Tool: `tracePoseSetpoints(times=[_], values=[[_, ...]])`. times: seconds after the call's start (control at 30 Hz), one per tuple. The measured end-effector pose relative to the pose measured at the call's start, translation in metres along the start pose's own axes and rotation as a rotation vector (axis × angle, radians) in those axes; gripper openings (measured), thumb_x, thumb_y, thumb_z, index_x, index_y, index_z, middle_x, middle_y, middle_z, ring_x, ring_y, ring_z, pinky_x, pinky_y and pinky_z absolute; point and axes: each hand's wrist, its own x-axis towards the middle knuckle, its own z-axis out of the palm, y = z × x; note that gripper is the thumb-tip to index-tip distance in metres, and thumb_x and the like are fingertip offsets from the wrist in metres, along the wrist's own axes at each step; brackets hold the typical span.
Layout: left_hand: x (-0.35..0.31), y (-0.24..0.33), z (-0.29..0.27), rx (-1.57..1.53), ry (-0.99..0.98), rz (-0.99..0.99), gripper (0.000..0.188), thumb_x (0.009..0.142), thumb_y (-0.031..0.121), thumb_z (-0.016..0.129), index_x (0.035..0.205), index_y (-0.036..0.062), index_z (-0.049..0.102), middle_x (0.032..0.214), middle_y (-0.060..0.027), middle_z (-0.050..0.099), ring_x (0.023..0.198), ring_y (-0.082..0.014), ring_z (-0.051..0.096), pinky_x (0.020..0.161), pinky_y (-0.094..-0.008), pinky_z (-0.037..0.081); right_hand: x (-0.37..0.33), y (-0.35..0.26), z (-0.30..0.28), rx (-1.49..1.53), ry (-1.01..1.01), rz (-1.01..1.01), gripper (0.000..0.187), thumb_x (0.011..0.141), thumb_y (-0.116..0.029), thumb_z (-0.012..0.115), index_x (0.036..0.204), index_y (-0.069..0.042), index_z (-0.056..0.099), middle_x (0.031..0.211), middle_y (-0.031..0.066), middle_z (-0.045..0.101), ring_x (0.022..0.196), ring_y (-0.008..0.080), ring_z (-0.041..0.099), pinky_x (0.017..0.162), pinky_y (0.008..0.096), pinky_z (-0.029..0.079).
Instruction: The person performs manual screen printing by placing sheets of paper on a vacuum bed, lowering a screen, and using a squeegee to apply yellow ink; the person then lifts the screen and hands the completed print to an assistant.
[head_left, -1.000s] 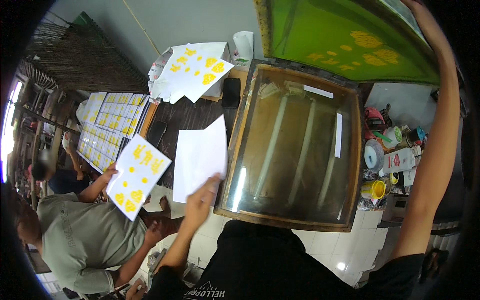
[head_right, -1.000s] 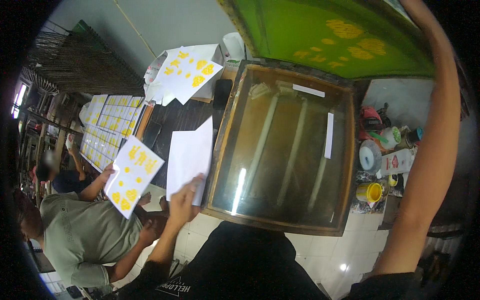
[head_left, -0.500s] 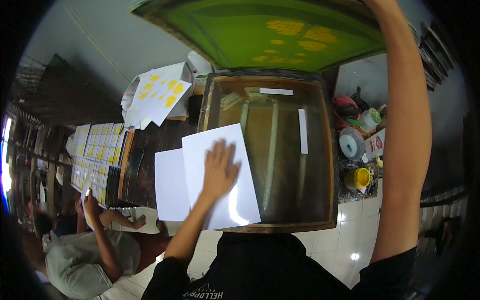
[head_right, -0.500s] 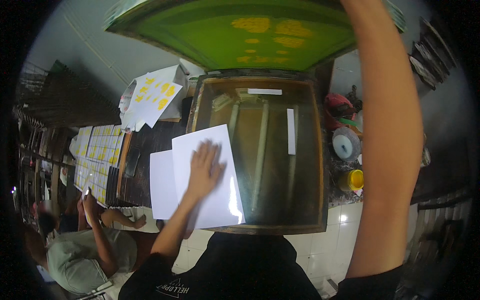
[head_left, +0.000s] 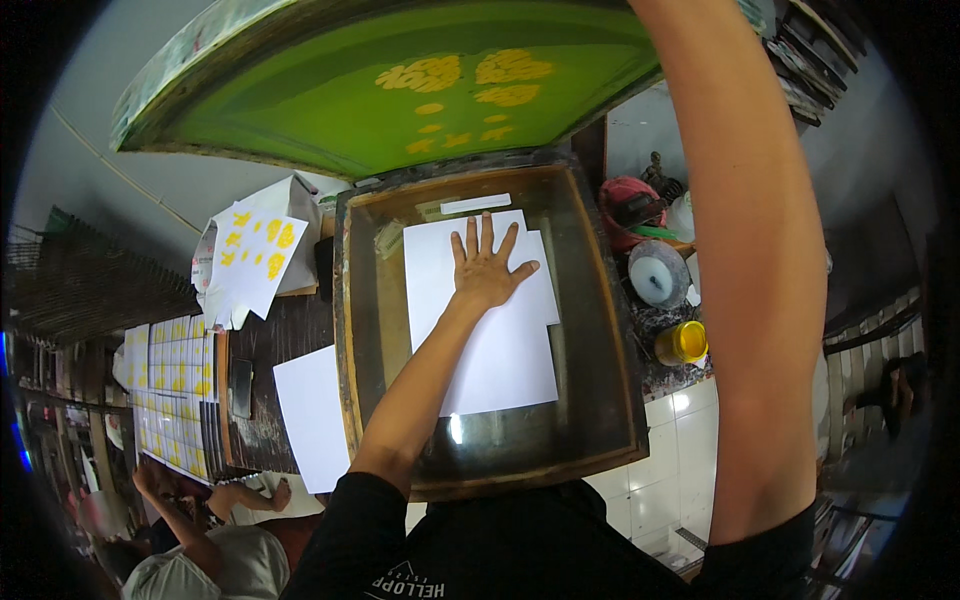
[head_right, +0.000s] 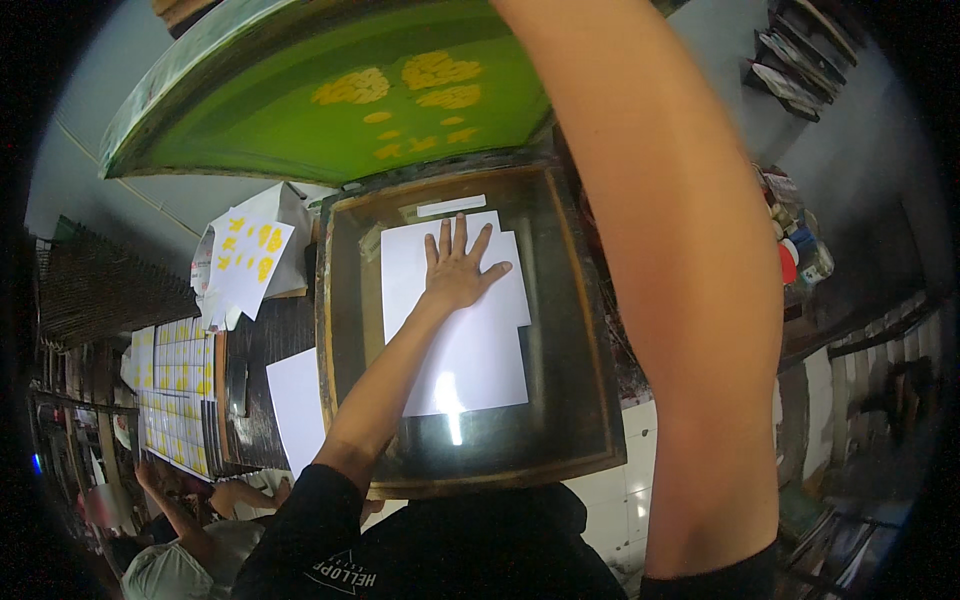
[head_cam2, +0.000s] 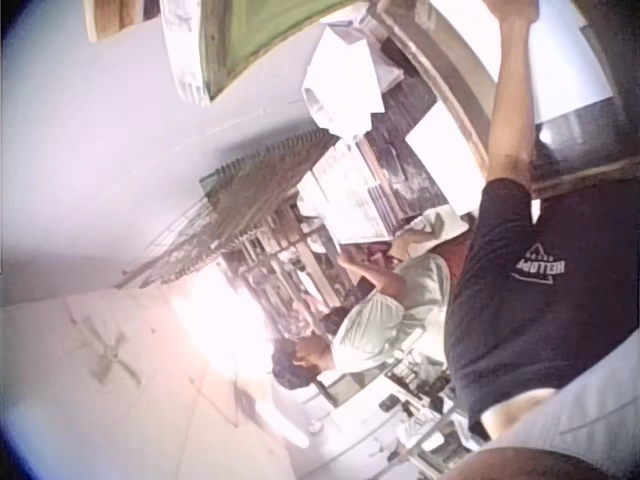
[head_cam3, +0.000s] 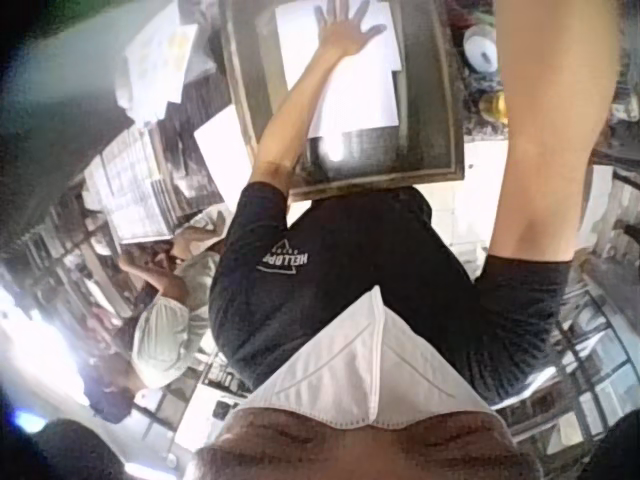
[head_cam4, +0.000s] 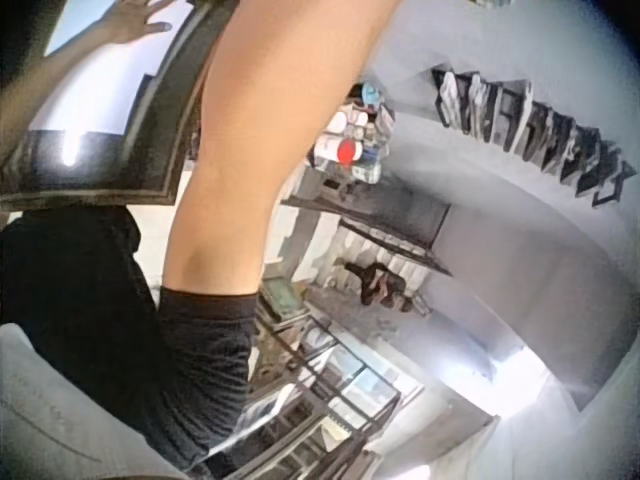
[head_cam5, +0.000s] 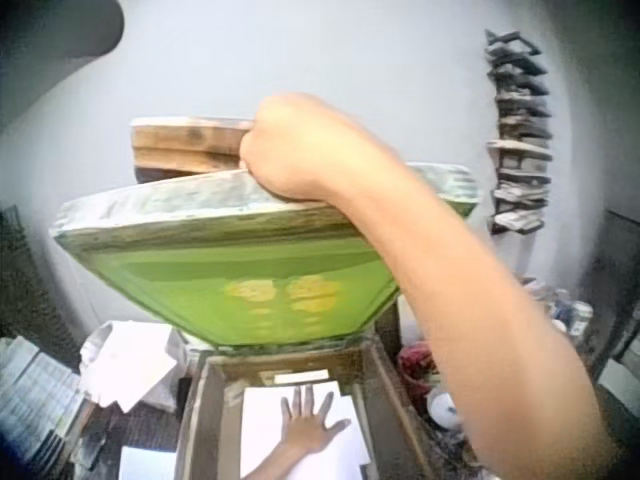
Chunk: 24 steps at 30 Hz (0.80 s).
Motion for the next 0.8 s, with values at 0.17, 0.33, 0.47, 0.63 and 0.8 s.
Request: tracePoseSetpoints(times=[0.17,0.33,0.47,0.63,0.8], values=[[0.021,-0.002,-0.002,0.026,0.013,-0.019,0.091,0.094,0.08,0.03,0.165,0.0247,0.016,0.17,-0.0202,-0.001,0.157,-0.0409,-0.005,0.121,-0.0643,-0.005,-0.001,-0.004,0.002,0.082,0.06,0.126,0.031,0.089,-0.013,0.056,0.096,0.013,0.071,0.102,0.0382,0.067,0.096,0.0507,0.067,0.088,0.0521,0.052],[0.029,0.0,-0.009,0.058,0.049,-0.054,0.089,0.096,0.078,0.031,0.165,0.0231,0.017,0.17,-0.0208,0.003,0.157,-0.0404,-0.004,0.119,-0.0664,-0.007,-0.011,-0.016,-0.009,0.124,-0.026,0.125,0.031,0.092,-0.011,0.053,0.097,0.015,0.07,0.099,0.037,0.068,0.087,0.0479,0.068,0.083,0.0513,0.054],[-0.005,0.011,-0.037,-0.457,0.373,0.13,0.08,0.1,0.061,0.051,0.162,0.0152,0.027,0.164,-0.0266,0.026,0.156,-0.0357,0.017,0.123,-0.0587,0.009,-0.043,-0.064,-0.041,0.235,-0.206,0.522,0.031,0.095,-0.011,0.053,0.104,0.015,0.068,0.093,0.0334,0.068,0.076,0.0444,0.067,0.076,0.0515,0.055],[-0.187,0.004,-0.13,-1.279,0.661,0.333,0.051,0.106,0.031,0.054,0.136,-0.0102,0.054,0.124,-0.0213,0.069,0.115,-0.0275,0.068,0.101,-0.0393,0.049,-0.122,-0.058,0.004,0.228,-0.121,0.242,0.026,0.092,-0.016,0.063,0.113,-0.002,0.059,0.106,0.0178,0.065,0.108,0.0387,0.058,0.096,0.0484,0.041],[-0.327,-0.009,-0.071,-1.565,0.127,-0.005,0.04,0.105,0.027,0.055,0.11,-0.0107,0.068,0.108,-0.0241,0.074,0.102,-0.0285,0.072,0.095,-0.0425,0.053,-0.253,-0.086,0.043,0.235,-0.137,0.162,0.03,0.088,-0.009,0.067,0.115,-0.002,0.057,0.109,0.0194,0.064,0.107,0.0426,0.059,0.095,0.0491,0.043]])
